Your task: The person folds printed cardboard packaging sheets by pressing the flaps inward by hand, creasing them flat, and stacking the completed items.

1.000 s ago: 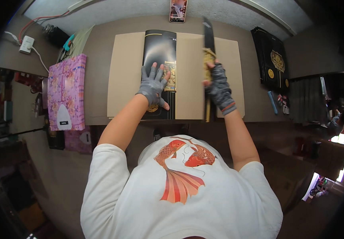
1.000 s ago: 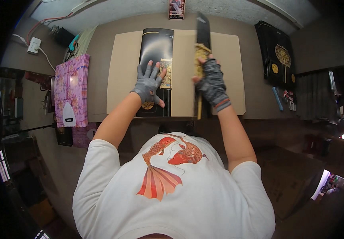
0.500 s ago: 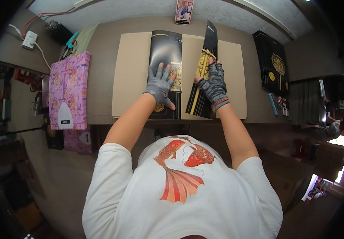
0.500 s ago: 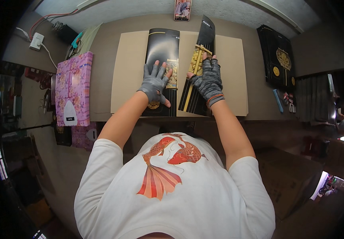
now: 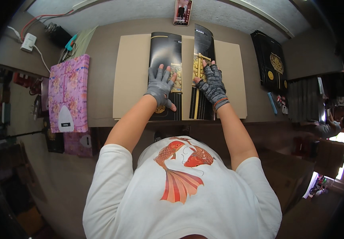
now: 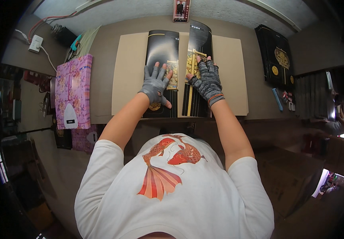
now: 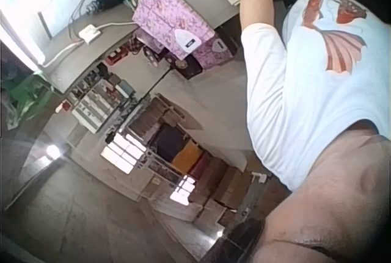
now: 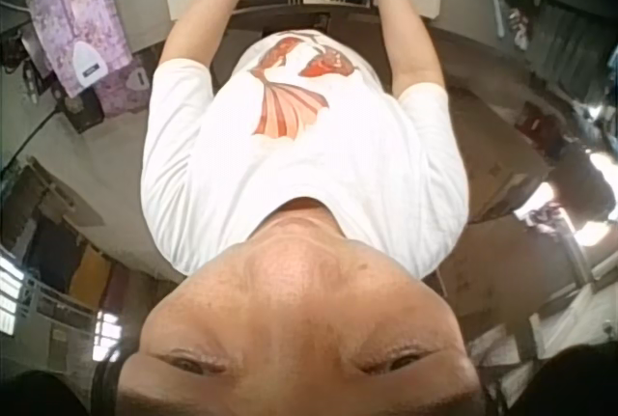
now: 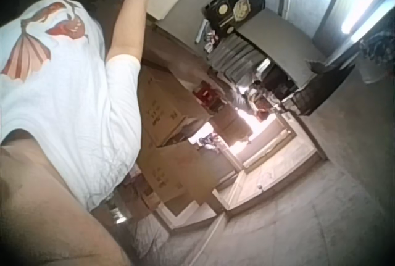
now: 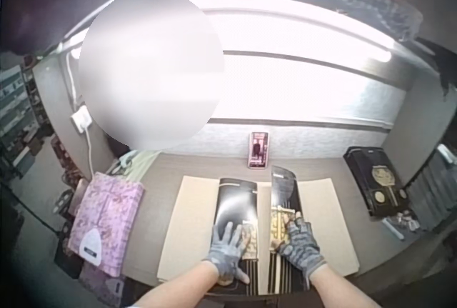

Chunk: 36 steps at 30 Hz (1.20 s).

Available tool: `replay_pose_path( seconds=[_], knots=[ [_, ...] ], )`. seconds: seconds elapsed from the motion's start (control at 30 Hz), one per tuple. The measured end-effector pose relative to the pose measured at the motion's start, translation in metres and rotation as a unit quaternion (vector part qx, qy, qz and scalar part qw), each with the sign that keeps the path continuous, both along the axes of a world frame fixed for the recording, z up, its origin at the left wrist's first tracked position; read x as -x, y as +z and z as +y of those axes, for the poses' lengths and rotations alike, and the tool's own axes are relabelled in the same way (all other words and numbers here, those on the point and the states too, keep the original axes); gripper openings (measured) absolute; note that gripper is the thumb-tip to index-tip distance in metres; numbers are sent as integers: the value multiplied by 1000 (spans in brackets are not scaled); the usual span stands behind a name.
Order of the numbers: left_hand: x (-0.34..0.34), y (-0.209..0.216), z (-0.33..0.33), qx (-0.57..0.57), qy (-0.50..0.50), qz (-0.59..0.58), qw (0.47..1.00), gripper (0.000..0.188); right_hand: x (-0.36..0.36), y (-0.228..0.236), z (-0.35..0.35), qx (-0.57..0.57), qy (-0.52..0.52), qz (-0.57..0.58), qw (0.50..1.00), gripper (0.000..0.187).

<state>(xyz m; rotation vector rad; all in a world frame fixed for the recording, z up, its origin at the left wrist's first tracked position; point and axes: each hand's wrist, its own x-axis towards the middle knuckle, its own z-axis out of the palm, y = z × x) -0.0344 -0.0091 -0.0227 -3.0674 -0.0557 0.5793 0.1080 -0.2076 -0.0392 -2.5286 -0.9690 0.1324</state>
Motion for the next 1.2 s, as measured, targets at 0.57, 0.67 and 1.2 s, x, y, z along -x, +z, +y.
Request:
replay_pose_path(
  seconds=[0.57, 0.67, 1.2],
  knots=[
    [-1, -4, 1, -3, 4, -15, 1000, 150, 41, 15, 44, 321, 11, -68, 945, 92],
    [-2, -1, 0, -3, 6, -12, 1000, 150, 40, 14, 45, 329, 12, -64, 942, 92],
    [-2, -5, 2, 4, 7, -16, 1000, 153, 39, 8, 44, 326, 13, -65, 943, 92]
  ],
)
